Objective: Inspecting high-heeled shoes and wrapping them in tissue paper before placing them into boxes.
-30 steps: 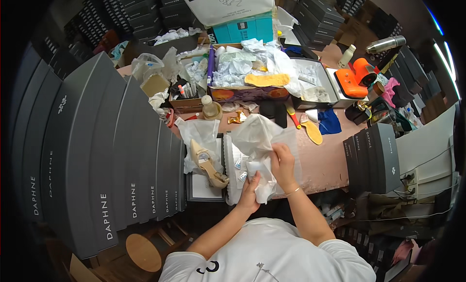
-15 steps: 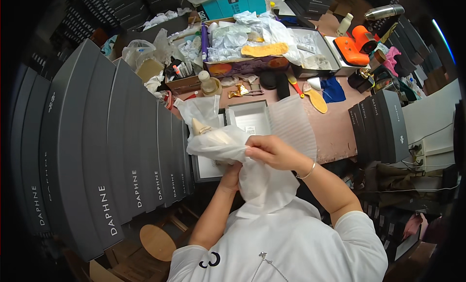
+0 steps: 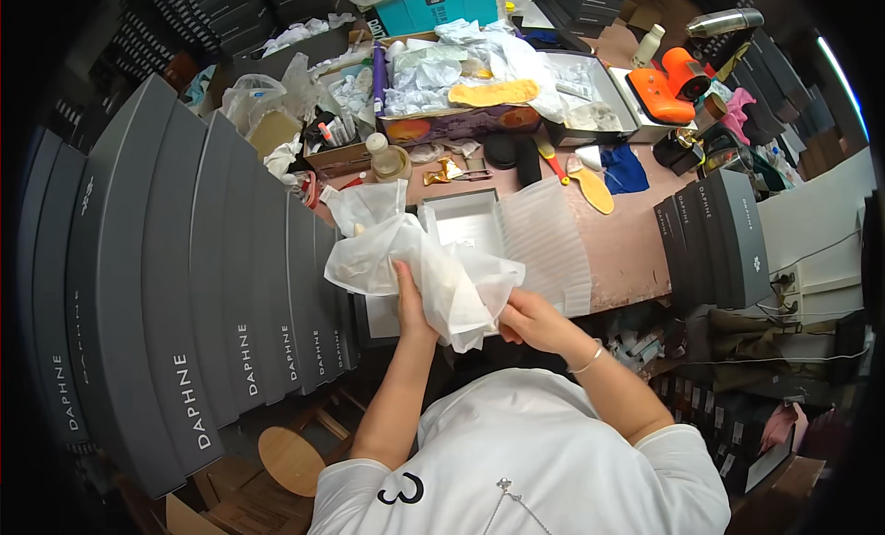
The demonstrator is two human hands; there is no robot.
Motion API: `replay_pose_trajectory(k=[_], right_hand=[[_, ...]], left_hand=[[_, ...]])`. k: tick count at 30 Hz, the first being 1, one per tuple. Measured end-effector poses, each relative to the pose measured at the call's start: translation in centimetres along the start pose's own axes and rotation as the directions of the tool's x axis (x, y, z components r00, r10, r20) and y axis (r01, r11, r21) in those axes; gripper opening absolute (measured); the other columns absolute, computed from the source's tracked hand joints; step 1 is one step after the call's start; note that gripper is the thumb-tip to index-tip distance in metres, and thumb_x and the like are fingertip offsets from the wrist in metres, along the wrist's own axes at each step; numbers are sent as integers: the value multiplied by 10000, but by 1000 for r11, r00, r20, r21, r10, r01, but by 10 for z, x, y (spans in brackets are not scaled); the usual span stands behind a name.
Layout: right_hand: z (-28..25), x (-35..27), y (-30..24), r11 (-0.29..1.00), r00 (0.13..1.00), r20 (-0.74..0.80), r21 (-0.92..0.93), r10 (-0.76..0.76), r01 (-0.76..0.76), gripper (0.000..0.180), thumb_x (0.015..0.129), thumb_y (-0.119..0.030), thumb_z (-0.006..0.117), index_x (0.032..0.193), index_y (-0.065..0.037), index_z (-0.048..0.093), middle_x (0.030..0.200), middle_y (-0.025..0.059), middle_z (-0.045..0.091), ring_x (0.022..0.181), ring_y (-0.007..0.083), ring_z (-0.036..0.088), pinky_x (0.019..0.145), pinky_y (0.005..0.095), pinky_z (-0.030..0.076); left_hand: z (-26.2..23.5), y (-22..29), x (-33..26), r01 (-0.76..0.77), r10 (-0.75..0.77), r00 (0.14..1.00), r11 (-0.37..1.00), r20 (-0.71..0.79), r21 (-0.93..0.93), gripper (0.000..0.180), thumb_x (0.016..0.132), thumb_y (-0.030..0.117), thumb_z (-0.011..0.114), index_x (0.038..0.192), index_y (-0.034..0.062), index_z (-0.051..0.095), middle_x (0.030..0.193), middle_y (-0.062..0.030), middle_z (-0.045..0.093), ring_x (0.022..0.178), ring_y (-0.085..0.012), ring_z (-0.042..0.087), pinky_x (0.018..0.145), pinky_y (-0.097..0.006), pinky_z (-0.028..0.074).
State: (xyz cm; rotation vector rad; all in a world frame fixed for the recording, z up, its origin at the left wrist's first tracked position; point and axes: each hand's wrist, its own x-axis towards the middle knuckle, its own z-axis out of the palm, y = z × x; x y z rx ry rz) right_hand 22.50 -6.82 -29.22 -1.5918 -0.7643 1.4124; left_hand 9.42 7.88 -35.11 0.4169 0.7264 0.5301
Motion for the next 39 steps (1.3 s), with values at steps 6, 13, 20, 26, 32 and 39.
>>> replay_pose_trajectory(k=[6,13,20,26,32,39], right_hand=[[27,4,27,966,992,-42,226,-119,125,727,857,-347,660,1369,25,302,1048,83,557,754,115,584,528,231,503],[-32,-6,22,942,988,80,319,-133,101,781,801,-325,742,1378,9,334,1270,98,501,1169,152,475,991,320,388],[-86,-9,33,932,978,-12,300,-209,203,799,814,-355,727,1399,2,315,1305,78,478,1184,159,468,1000,316,382],[-92,6,48,862,993,72,505,-96,47,670,887,-315,643,1418,-59,324,1208,18,528,983,95,547,724,253,505],[-123,23,58,887,983,-162,436,-87,150,522,920,-273,596,1364,-61,421,912,-2,575,609,50,491,507,190,405],[-183,26,42,953,836,-544,204,-79,223,425,941,-269,547,1304,-58,478,836,5,577,574,44,498,462,189,395]], left_hand=[[-15,-23,-12,-275,233,960,892,158,358,829,874,620,493,1398,9,298,1414,-114,351,1297,-229,352,1077,-367,286],[-8,22,6,-136,55,941,965,333,222,828,803,632,583,1378,80,360,1364,-98,437,1235,-253,436,1048,-390,354],[20,58,62,-302,301,949,953,95,0,426,986,344,438,1210,-8,521,1166,-128,596,1056,-237,586,912,-375,478],[102,110,52,-578,566,816,807,118,121,383,1003,341,410,1141,9,539,1080,-99,597,963,-203,605,847,-341,492],[102,95,-14,-910,895,409,414,180,9,344,968,262,439,1154,-20,502,1001,-105,572,855,-180,596,745,-320,521],[86,34,-5,-855,602,306,-167,737,492,367,948,330,489,869,-21,560,810,-141,589,804,-250,593,702,-391,465]])
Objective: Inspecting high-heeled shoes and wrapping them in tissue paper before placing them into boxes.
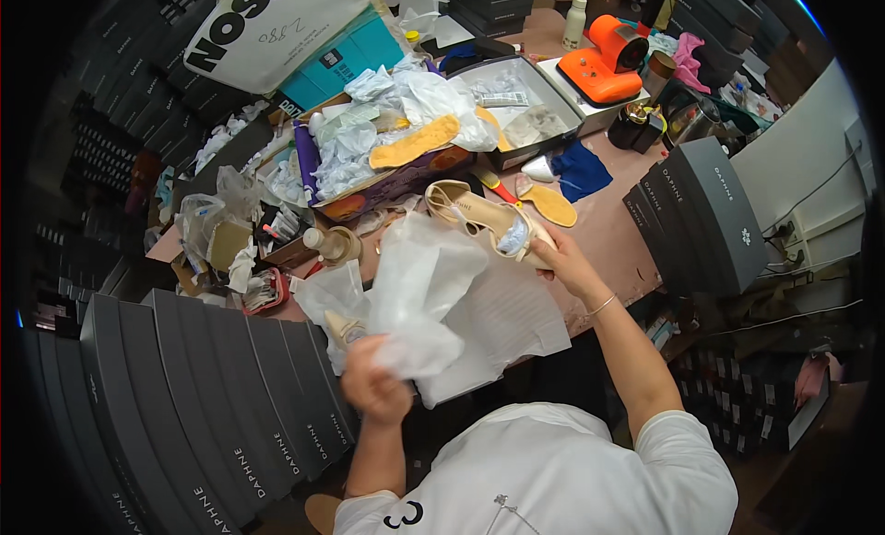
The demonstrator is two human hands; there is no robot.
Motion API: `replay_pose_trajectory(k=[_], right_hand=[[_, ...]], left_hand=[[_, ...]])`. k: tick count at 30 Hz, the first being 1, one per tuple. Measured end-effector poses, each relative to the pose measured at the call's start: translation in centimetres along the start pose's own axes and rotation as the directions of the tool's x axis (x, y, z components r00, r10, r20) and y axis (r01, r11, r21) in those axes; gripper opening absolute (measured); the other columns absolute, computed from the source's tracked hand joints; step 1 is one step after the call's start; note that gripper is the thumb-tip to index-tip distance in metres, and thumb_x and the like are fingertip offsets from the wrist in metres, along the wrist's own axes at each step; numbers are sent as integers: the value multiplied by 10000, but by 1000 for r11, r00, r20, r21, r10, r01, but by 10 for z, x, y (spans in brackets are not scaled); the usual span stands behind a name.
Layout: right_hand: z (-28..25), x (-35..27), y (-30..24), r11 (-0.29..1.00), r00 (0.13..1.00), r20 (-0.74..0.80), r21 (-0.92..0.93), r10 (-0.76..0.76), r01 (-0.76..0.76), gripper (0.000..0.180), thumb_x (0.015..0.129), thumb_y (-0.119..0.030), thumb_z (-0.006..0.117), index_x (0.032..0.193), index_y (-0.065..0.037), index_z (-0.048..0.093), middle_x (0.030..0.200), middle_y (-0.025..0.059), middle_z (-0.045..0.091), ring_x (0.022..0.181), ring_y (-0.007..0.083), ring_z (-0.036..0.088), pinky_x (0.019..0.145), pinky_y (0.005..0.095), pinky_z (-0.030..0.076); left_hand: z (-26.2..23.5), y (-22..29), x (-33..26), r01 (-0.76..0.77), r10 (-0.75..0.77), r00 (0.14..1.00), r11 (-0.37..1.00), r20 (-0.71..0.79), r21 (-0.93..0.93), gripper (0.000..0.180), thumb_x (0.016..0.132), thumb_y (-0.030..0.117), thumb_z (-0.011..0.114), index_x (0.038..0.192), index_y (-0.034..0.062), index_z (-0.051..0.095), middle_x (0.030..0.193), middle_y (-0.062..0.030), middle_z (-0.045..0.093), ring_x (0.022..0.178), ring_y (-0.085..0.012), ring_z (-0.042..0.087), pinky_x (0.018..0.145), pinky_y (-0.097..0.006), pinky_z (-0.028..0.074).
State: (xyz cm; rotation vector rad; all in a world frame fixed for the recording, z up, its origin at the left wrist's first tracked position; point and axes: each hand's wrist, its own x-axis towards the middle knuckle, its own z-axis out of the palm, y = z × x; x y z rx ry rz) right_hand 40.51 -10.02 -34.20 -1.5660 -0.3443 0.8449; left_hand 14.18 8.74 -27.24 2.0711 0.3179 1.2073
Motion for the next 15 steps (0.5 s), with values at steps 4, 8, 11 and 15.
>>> replay_pose_trajectory(k=[4,8,11,15], right_hand=[[3,3,-41,995,980,189,-73,-55,70,470,928,-276,566,1330,-58,461,792,-1,569,562,43,499,445,188,390],[0,-13,-87,911,820,538,-409,198,47,489,855,-375,662,1195,-36,571,772,14,593,545,58,532,446,204,426],[55,4,-83,807,573,749,-540,332,239,523,785,-376,736,1131,-8,601,786,39,627,560,95,565,466,222,468],[129,4,-68,446,596,762,-454,-253,771,420,728,-275,762,1035,-25,619,878,81,633,725,226,615,615,320,505]], left_hand=[[52,-92,-117,242,-523,174,844,834,479,314,910,257,576,976,-48,603,919,-171,635,789,-308,607,698,-336,482],[-9,-89,-57,789,-706,601,448,375,-420,500,980,432,417,1152,-10,574,1076,-136,628,957,-200,616,844,-338,489],[-10,-44,-28,916,-482,389,114,785,-384,586,981,497,356,1271,1,477,1089,-163,614,1028,-251,606,898,-355,477],[-2,-39,-102,746,-320,260,-533,911,-400,613,965,556,299,1245,36,463,1038,-160,625,770,-262,662,652,-389,567]])
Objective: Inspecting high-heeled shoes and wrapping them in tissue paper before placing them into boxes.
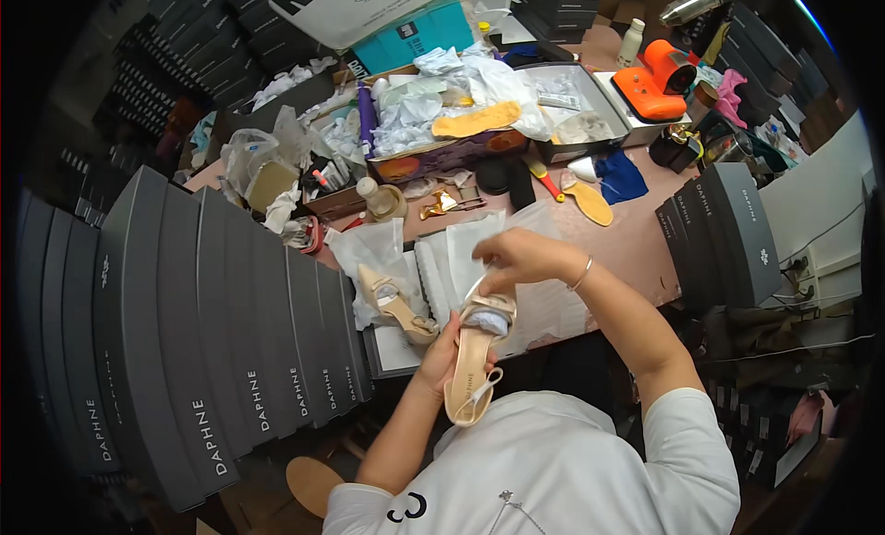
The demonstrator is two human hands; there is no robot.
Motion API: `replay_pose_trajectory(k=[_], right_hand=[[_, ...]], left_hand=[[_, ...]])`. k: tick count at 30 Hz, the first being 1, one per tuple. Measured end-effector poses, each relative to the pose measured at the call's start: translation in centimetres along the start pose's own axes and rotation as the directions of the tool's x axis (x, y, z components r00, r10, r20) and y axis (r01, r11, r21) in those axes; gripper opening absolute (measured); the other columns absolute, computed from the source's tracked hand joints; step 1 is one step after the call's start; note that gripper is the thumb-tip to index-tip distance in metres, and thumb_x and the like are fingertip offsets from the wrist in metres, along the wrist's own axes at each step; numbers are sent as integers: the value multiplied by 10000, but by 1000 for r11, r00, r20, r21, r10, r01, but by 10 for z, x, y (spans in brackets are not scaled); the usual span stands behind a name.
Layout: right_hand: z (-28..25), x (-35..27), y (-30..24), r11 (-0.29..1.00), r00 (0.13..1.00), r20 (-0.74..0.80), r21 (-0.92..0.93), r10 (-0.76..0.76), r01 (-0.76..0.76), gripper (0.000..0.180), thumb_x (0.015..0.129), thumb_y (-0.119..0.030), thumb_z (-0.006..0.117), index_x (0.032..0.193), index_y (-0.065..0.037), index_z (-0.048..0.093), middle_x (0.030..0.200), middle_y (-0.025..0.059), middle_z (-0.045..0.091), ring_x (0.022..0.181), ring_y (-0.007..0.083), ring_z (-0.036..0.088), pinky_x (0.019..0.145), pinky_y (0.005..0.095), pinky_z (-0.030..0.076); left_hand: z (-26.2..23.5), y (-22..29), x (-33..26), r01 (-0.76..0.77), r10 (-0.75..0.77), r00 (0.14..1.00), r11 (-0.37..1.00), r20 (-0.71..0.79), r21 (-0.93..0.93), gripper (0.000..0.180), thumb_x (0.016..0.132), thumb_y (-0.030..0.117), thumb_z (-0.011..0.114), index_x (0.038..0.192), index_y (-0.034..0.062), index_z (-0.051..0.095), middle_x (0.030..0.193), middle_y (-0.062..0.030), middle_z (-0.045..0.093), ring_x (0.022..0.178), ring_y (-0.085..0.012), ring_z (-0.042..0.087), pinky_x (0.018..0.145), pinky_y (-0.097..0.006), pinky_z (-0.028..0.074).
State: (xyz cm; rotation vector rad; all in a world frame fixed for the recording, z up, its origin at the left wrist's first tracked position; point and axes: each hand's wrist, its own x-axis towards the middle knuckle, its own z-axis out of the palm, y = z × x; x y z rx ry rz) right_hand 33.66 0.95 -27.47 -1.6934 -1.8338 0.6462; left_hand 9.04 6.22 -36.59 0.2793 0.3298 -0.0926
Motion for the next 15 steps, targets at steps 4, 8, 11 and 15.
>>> replay_pose_trajectory(k=[4,8,11,15], right_hand=[[52,-8,-41,981,980,-173,-183,-103,71,233,696,-161,708,882,-68,601,813,88,584,782,290,589,676,395,474],[130,-3,-47,986,982,-189,-168,-19,-14,150,704,-108,653,817,-68,562,762,94,554,745,284,599,632,390,484],[148,-5,-42,995,991,-122,83,63,-53,164,701,-68,665,832,-38,572,778,95,581,678,248,593,595,347,491],[130,-12,-12,891,925,-203,396,320,-222,159,743,-72,673,847,-18,567,743,86,590,665,175,581,587,293,478]], left_hand=[[23,-9,-13,-313,283,898,949,-336,-39,609,969,568,263,1174,50,510,978,-112,617,776,-211,625,688,-354,546],[30,-20,-26,-425,388,795,905,-466,29,603,970,577,252,1128,55,508,898,-75,586,766,-191,596,729,-332,506],[20,-26,-22,-512,455,631,853,-628,104,582,968,577,272,1118,63,499,865,-79,581,739,-185,591,704,-328,504],[-20,-17,-29,-463,425,707,882,-564,84,640,939,626,293,1135,59,517,945,-67,603,779,-171,608,663,-320,507]])
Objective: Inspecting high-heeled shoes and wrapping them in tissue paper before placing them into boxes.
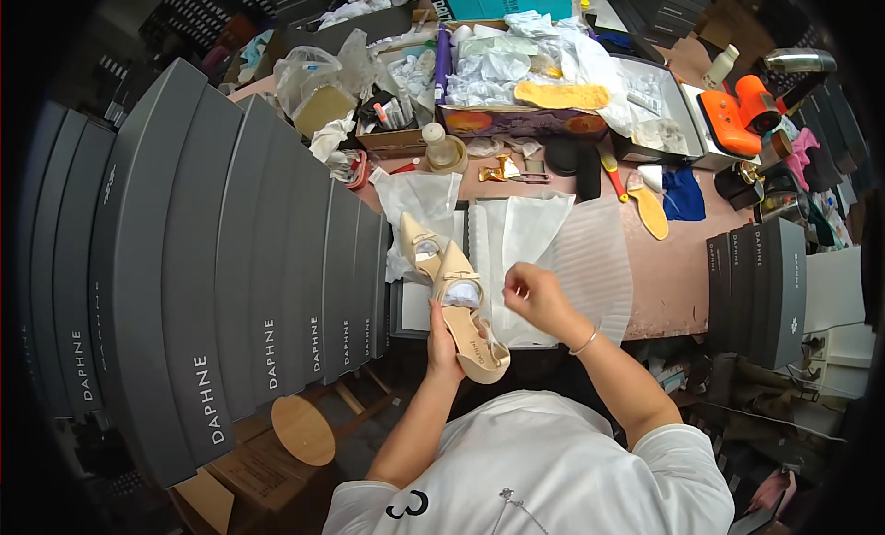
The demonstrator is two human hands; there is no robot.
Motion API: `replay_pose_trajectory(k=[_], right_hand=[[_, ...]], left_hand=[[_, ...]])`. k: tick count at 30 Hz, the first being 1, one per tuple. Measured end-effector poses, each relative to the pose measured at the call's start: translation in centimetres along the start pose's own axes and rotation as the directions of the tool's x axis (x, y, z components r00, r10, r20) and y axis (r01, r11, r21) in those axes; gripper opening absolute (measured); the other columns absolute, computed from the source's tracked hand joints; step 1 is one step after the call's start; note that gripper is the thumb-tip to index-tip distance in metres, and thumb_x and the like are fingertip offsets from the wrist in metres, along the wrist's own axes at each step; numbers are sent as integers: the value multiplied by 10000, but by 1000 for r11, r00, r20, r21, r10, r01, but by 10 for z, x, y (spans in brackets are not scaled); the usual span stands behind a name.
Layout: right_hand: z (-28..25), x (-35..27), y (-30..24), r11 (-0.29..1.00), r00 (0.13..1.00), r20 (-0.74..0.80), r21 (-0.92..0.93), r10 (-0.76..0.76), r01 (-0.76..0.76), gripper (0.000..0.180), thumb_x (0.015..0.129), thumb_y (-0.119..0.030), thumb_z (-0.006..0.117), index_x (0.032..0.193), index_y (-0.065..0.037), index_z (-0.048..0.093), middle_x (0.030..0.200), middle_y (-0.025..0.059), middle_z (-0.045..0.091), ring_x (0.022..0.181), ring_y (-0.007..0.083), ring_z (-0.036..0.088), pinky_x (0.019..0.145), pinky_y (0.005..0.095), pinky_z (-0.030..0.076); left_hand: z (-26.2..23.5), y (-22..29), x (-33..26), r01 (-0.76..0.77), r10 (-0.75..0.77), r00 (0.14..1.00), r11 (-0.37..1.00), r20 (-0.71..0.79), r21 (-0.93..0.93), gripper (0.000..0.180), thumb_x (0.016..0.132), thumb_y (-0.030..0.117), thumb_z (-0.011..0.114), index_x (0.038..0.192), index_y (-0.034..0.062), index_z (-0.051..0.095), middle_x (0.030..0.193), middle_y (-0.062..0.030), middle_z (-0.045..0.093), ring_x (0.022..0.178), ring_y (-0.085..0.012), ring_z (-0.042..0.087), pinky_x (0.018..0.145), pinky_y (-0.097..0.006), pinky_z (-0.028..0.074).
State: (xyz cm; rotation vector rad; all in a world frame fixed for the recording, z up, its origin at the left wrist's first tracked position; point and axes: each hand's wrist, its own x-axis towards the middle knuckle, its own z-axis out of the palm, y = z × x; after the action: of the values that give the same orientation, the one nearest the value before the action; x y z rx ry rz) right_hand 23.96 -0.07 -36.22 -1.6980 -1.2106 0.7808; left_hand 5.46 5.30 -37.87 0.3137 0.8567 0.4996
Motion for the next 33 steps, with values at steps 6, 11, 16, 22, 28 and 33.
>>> replay_pose_trajectory(k=[6,11,16,22,28,33], right_hand=[[22,11,-11,947,981,142,-275,-129,164,292,726,-179,678,960,-47,563,826,148,614,744,347,603,658,423,490],[11,3,6,995,995,99,-100,1,9,276,712,-156,645,931,-34,529,806,166,609,679,366,594,612,434,484],[-22,13,70,874,999,-1,-484,-49,42,215,732,-120,670,894,-67,539,792,120,596,759,315,593,687,409,459],[-10,23,10,769,867,76,-430,-492,474,136,742,-159,613,832,-101,529,802,46,538,781,230,550,671,358,417],[0,16,17,627,815,199,-550,-544,552,135,712,-167,618,788,-118,519,756,33,492,738,205,535,649,324,417],[1,6,12,729,796,31,-381,-604,568,242,642,-158,688,818,-109,530,759,44,489,715,225,530,622,330,431]], left_hand=[[53,-25,1,-194,190,948,981,-253,11,572,972,567,272,1155,73,495,947,-57,580,885,-172,570,786,-332,484],[24,-30,17,-171,191,967,978,-170,123,567,951,585,323,1159,88,499,887,-75,576,759,-191,585,678,-332,500],[34,-5,14,26,-22,990,999,-143,26,638,920,643,315,1080,75,556,695,-71,555,639,-195,567,576,-294,484],[51,-8,0,39,-40,998,999,-53,-20,672,926,643,307,1215,67,498,919,-86,563,738,-188,563,684,-342,511],[46,-18,-5,79,-75,993,996,87,-38,646,951,607,273,1235,67,484,996,-57,554,753,-168,551,677,-310,498],[27,-6,0,55,-52,996,997,66,-47,591,970,560,274,1188,61,505,993,-68,586,751,-162,572,674,-326,504]])
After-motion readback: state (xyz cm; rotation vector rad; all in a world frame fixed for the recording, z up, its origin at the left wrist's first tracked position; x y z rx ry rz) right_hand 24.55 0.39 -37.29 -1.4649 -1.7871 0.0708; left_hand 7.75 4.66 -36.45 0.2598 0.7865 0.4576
